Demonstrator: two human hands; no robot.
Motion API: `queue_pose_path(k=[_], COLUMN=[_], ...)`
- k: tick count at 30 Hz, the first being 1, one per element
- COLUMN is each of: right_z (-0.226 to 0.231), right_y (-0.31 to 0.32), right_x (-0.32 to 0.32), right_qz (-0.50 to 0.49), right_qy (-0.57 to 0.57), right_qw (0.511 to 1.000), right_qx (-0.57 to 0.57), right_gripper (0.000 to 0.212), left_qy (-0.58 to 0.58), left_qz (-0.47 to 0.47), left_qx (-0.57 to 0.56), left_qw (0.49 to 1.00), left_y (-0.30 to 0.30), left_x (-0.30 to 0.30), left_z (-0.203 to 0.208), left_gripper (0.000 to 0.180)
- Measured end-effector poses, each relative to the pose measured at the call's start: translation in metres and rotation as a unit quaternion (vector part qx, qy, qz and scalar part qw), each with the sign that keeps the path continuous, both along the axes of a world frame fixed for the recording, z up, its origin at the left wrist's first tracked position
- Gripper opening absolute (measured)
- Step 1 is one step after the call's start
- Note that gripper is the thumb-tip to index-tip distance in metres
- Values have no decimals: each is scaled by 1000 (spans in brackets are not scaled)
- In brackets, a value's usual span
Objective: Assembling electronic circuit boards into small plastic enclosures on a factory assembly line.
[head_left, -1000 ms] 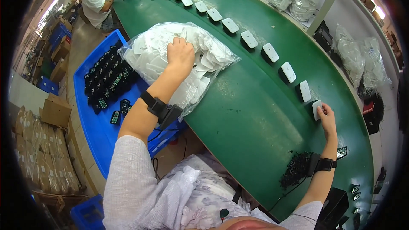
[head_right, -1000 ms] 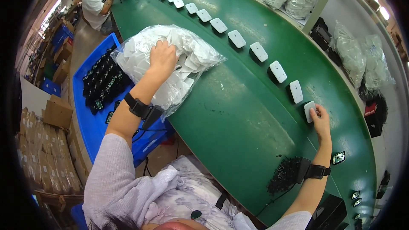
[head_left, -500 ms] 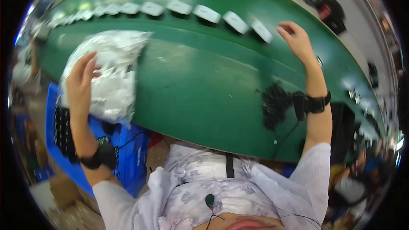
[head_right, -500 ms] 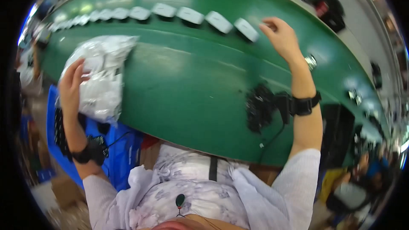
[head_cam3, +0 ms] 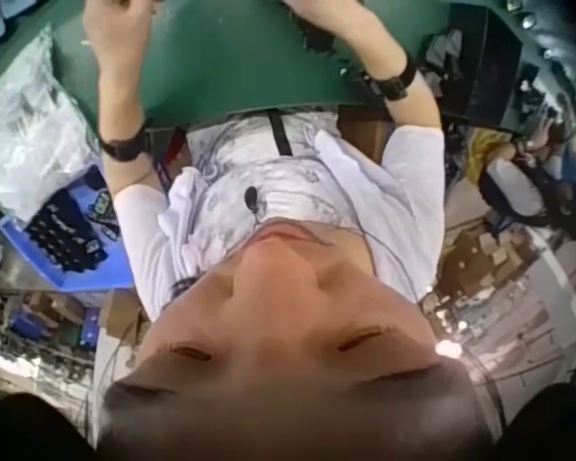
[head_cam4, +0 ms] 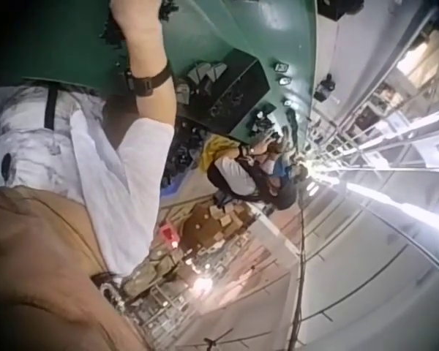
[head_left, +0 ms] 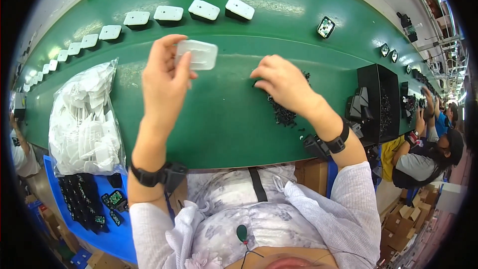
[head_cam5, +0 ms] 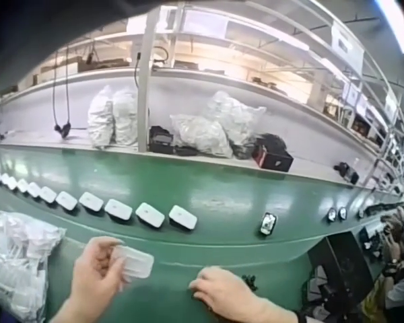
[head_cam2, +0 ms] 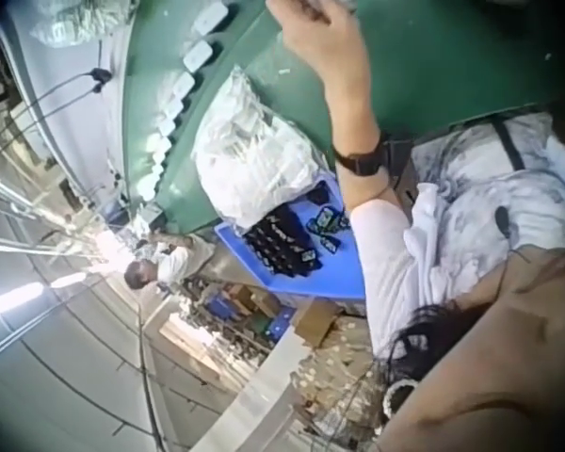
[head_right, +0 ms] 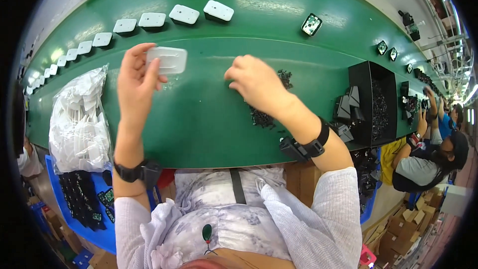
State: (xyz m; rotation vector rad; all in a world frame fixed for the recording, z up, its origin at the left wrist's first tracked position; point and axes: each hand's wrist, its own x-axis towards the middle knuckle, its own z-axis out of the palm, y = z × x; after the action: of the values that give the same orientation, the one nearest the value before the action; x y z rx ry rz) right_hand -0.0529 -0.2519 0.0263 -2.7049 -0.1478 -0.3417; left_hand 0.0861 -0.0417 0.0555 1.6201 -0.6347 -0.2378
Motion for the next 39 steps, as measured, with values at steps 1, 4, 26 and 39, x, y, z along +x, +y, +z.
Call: queue_pose_path(k=[1, 4, 26, 39], right_z=[-7, -16, 10, 17], right_y=[3, 4, 56, 43], right_x=[2, 5, 21, 12], right_qz=[29, 45, -82, -169], right_qy=[-6, 41, -32, -8], right_qw=[999, 998, 781, 889], right_qx=[-13, -28, 618, 427], right_gripper=[16, 14, 11, 7], left_qy=[40, 107, -101, 91], left_qz=[-8, -63, -40, -94], left_qx=[-37, -115, -19, -70], left_qw=[998, 986, 994, 989], left_y=[-9, -26, -29, -32], left_x=[-3, -12, -31, -37], left_z=[-6, -25, -39, -38], left_gripper=[29, 33, 16, 31])
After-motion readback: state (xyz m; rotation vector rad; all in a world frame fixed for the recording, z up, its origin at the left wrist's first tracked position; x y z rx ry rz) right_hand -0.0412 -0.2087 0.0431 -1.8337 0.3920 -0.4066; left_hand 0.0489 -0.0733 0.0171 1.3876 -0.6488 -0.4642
